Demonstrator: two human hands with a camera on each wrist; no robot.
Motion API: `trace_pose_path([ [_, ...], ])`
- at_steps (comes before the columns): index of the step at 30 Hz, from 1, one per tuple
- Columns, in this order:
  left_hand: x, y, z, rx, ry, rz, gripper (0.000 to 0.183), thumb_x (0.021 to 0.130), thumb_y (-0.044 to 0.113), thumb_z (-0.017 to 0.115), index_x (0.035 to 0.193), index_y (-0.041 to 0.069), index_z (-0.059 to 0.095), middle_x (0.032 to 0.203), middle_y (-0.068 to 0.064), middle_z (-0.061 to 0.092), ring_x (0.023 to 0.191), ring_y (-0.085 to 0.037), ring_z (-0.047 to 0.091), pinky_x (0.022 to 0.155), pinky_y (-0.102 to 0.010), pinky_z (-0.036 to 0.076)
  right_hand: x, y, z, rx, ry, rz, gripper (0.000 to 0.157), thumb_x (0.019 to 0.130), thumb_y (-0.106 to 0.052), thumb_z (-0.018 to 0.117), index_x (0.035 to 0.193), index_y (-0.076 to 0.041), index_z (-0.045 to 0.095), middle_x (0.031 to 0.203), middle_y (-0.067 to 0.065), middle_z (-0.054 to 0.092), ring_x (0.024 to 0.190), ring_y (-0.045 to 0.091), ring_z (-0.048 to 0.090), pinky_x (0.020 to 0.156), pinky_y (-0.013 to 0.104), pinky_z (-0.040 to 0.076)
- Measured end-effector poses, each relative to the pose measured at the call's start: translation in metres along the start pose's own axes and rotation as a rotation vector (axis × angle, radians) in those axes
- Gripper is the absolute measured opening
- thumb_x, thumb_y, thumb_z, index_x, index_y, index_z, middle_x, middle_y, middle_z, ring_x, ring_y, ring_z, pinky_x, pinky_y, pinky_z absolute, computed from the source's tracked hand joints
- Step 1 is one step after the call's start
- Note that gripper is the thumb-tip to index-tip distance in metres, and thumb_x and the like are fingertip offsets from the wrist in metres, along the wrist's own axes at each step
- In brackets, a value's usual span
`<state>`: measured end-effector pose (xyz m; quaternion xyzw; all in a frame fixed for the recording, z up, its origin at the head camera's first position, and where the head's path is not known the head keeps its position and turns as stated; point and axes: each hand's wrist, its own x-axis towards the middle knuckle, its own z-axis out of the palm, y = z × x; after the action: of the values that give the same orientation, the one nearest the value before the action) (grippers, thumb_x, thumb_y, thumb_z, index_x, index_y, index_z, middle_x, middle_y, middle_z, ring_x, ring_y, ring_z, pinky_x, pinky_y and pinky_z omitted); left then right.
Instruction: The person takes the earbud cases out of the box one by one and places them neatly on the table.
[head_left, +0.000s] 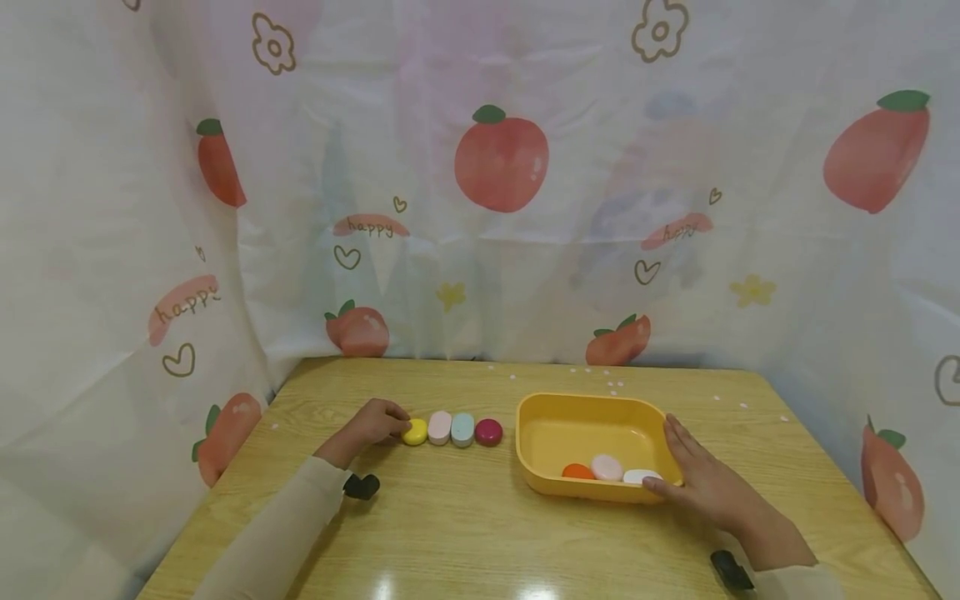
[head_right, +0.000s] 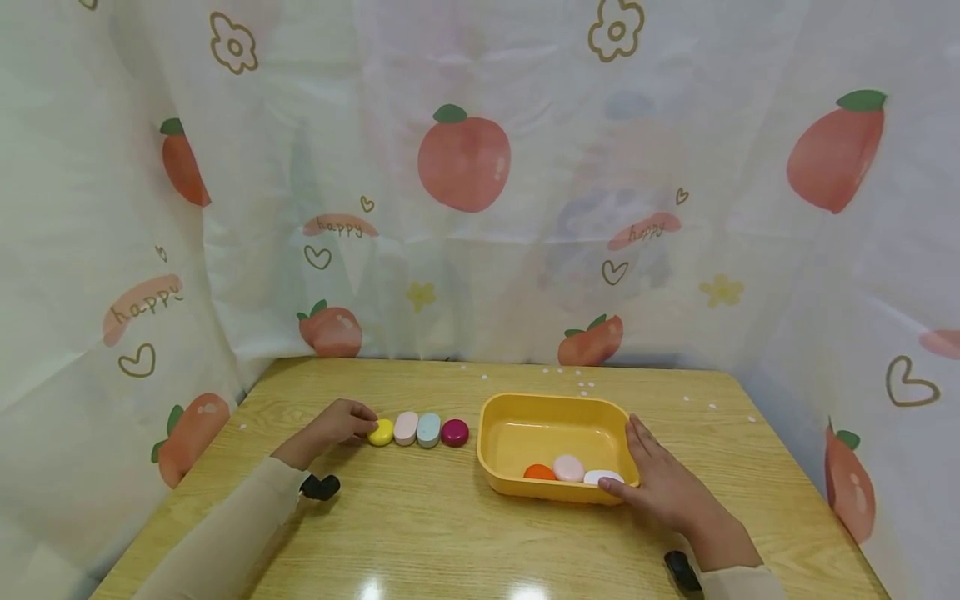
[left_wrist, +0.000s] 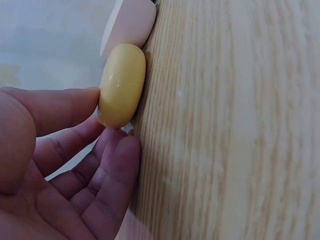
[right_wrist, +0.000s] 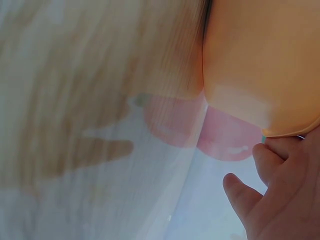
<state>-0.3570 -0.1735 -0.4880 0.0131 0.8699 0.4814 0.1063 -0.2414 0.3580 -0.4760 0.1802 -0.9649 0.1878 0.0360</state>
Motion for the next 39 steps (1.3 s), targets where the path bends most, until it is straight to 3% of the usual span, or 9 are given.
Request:
trace_pose_path([
  [15,0.004,-0.007,0.004,-0.012,0.029,-0.001,0.017,0.091,0.010,0.068,0.102,-0.003,0.070,0.093,-0.008,0.066,0.076,-0.016,0.063,0.063,-0.030,0.056,0.000,0.001,-0.001,0.003,-0.012,0.008,0.096,0.094,-0.051,0.059,0.152,0.006,0.008,0.161,0.018,0.000,0.138,0.049,0.021,0.103,0.065,0.028],
  [22,0.002,-0.002,0.001,-0.097,0.039,-0.026,0.020,0.093,0.009,0.064,0.106,-0.006,0.067,0.094,-0.012,0.065,0.080,-0.020,0.064,0.067,-0.034,0.058,-0.001,0.000,-0.002,0.003,-0.007,0.020,0.097,0.093,-0.052,0.059,0.152,0.006,0.009,0.161,0.019,0.002,0.138,0.049,0.021,0.103,0.066,0.028],
  [28,0.003,0.010,-0.003,-0.072,0.109,0.038,0.019,0.095,0.012,0.063,0.104,-0.003,0.068,0.095,-0.011,0.063,0.080,-0.022,0.061,0.067,-0.034,0.057,-0.002,0.000,0.000,0.007,-0.006,0.021,0.097,0.093,-0.051,0.059,0.152,0.007,0.009,0.160,0.020,0.003,0.138,0.049,0.021,0.103,0.066,0.027],
  [32,0.004,0.026,0.003,-0.086,0.077,0.069,0.019,0.096,0.013,0.063,0.105,-0.003,0.067,0.095,-0.012,0.063,0.080,-0.022,0.061,0.069,-0.035,0.057,-0.001,-0.001,0.000,-0.001,-0.006,0.030,0.097,0.093,-0.053,0.058,0.152,0.007,0.010,0.160,0.020,0.004,0.138,0.049,0.021,0.103,0.066,0.028],
  [39,0.010,0.052,0.026,-0.187,-0.064,0.089,0.026,0.097,0.014,0.062,0.113,-0.007,0.062,0.100,-0.016,0.064,0.083,-0.024,0.066,0.072,-0.037,0.058,-0.001,-0.001,-0.001,-0.006,-0.007,0.044,0.097,0.093,-0.054,0.058,0.152,0.007,0.011,0.160,0.021,0.005,0.138,0.049,0.021,0.104,0.066,0.027],
])
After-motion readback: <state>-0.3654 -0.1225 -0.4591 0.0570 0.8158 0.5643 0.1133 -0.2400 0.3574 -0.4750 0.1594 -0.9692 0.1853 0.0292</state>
